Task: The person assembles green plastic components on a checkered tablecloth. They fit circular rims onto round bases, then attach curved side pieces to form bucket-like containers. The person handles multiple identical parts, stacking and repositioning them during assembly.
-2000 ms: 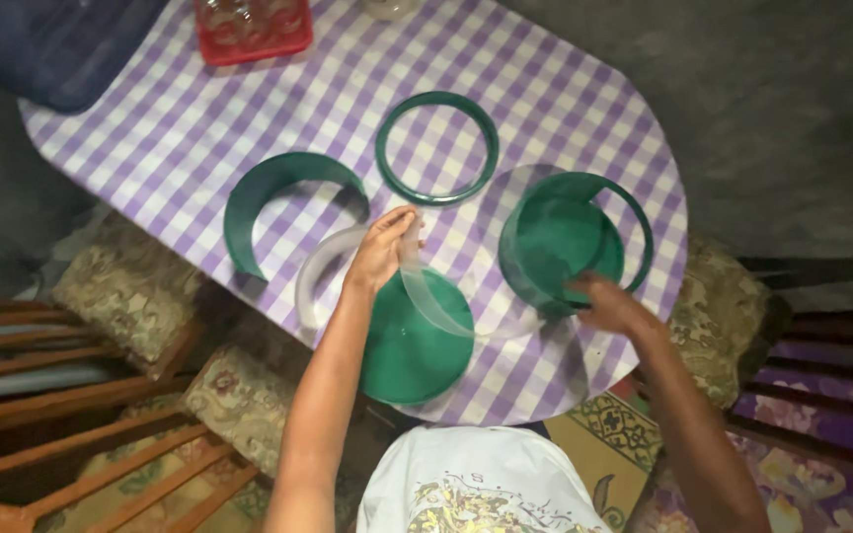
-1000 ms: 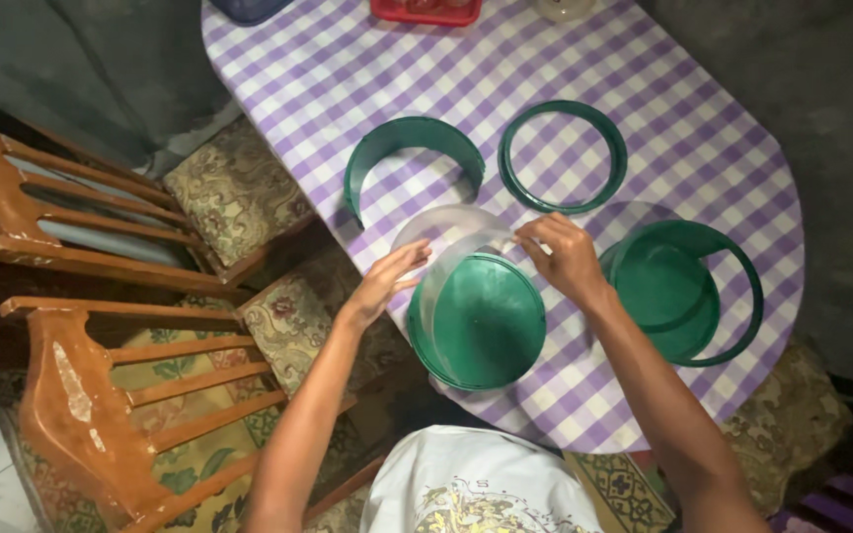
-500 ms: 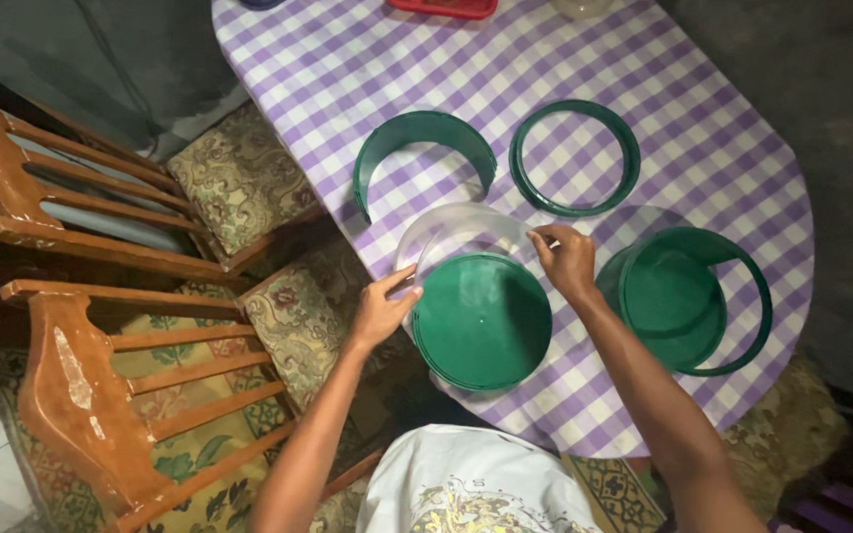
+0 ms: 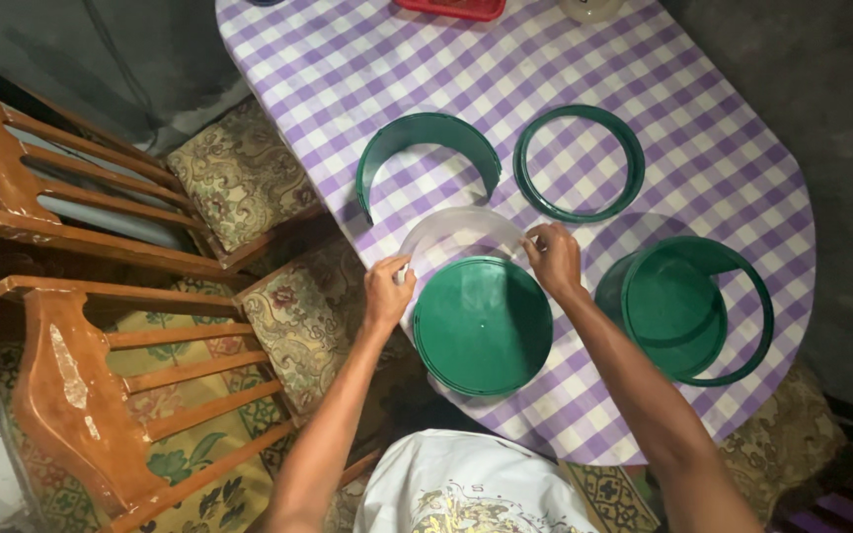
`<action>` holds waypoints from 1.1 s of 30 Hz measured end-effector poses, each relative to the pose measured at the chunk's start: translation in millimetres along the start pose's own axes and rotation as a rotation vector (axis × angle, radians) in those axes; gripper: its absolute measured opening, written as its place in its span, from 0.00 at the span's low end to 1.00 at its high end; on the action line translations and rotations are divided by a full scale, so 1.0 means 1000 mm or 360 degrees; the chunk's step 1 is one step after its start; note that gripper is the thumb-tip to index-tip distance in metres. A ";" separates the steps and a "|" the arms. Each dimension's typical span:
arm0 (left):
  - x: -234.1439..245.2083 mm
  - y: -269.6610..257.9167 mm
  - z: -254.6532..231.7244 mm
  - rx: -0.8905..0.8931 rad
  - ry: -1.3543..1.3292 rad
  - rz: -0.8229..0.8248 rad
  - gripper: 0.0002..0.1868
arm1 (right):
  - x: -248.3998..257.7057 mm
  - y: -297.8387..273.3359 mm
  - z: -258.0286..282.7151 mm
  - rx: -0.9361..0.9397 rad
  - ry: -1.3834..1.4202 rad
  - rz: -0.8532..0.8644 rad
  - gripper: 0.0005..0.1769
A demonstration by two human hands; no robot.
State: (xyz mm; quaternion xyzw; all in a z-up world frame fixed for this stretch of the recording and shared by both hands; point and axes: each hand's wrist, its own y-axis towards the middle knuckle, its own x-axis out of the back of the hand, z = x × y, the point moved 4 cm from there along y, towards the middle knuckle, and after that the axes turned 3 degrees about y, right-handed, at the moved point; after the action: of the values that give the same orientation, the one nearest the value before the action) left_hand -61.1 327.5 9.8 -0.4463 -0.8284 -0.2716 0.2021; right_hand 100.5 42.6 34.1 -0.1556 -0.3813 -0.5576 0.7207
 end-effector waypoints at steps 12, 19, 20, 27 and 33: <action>0.002 0.004 -0.012 -0.0172 0.0441 0.0035 0.12 | -0.020 0.004 -0.008 -0.0175 -0.0018 0.0017 0.18; 0.008 0.000 -0.020 -0.0186 0.0443 -0.0150 0.15 | -0.008 0.007 0.006 -0.0223 -0.0016 0.0140 0.24; 0.009 -0.003 -0.022 -0.0179 0.0423 -0.0177 0.18 | -0.005 0.007 0.006 -0.0230 -0.0020 0.0208 0.27; -0.002 -0.004 0.012 0.0182 -0.0050 0.0226 0.40 | -0.015 0.006 -0.019 -0.0169 0.0311 0.0445 0.34; -0.009 -0.007 0.028 0.0224 -0.0109 0.0312 0.30 | -0.037 0.012 -0.037 -0.0164 0.0234 0.0271 0.15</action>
State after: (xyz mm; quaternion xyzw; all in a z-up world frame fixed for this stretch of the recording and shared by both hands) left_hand -65.1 336.2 -19.0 -0.5190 -0.8041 -0.1764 0.2301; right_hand 122.0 47.5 -15.0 -0.1829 -0.2837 -0.5231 0.7826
